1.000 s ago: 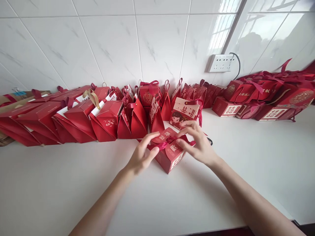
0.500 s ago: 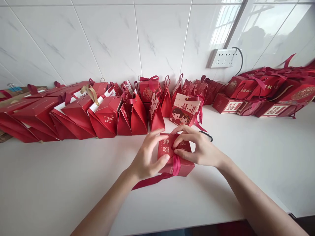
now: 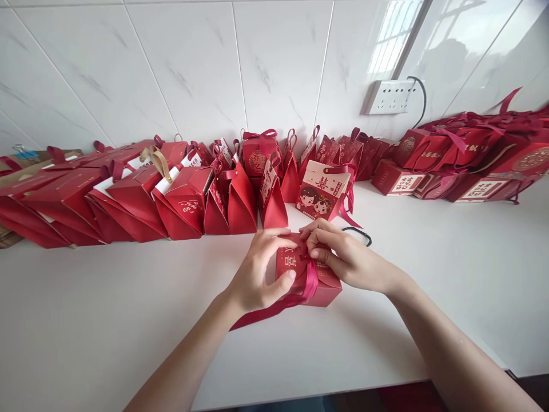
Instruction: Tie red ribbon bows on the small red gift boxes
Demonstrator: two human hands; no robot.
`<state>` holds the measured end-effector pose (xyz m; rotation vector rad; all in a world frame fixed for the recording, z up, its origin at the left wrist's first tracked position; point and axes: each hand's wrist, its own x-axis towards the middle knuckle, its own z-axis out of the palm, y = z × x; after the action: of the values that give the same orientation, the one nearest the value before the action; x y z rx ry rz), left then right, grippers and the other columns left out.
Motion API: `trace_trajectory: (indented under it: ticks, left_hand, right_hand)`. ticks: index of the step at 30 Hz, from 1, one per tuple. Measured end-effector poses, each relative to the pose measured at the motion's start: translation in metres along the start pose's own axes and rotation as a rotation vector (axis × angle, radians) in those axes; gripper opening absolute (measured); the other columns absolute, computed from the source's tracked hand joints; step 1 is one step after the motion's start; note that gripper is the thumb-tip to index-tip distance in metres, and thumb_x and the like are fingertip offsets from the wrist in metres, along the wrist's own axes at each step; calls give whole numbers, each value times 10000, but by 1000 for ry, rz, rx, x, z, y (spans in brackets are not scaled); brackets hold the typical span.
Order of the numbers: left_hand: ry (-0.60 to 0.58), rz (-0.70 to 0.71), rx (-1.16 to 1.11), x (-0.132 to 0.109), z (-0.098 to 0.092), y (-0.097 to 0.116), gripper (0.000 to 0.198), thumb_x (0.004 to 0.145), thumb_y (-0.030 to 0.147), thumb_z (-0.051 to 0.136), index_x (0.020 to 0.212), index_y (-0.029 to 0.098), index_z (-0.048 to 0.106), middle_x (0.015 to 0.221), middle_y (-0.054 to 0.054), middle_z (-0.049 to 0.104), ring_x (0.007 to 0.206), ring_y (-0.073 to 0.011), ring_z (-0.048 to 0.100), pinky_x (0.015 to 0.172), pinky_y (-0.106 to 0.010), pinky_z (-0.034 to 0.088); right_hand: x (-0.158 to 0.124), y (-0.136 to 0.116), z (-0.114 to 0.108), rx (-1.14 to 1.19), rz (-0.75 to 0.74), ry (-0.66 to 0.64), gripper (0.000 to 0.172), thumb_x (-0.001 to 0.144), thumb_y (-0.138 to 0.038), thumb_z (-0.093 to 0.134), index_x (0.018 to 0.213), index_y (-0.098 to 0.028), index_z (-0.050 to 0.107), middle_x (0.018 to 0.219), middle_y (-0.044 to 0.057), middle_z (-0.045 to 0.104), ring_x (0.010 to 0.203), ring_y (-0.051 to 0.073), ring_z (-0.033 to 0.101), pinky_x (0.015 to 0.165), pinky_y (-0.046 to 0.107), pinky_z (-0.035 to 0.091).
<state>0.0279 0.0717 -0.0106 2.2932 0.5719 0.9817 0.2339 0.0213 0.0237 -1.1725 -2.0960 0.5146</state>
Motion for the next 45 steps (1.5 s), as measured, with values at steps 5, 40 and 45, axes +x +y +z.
trace_trajectory:
  ticks: [5,40,45]
  left_hand:
    - [-7,-25,5,-3,-3,1,293,765,320,538,1030,200,568,1190,-108,489,1212,-281,419,1034,-438,357]
    - [140,-444,-466,7,-5,20,182,721,255,595,600,188,476,1101,-78,557,1159,-266,490,876,-326,411]
    - [443,-574,-754,13,-1,16,113,731,255,581,665,179,530,918,-23,621,810,-155,586,714,-257,450]
  right_hand:
    - [-1,-3,-3,57,41,-66,52,866,-189,578,816,-199,573,1095,83,549,985,200,579,842,357,495]
    - [4,-9,23,604,79,-40,130,919,-268,516,817,-198,555,1245,87,443,1157,216,457,962,376,372]
    - [3,-10,22,673,22,-87,194,860,-298,566,716,-190,494,1235,97,451,1198,259,415,944,388,370]
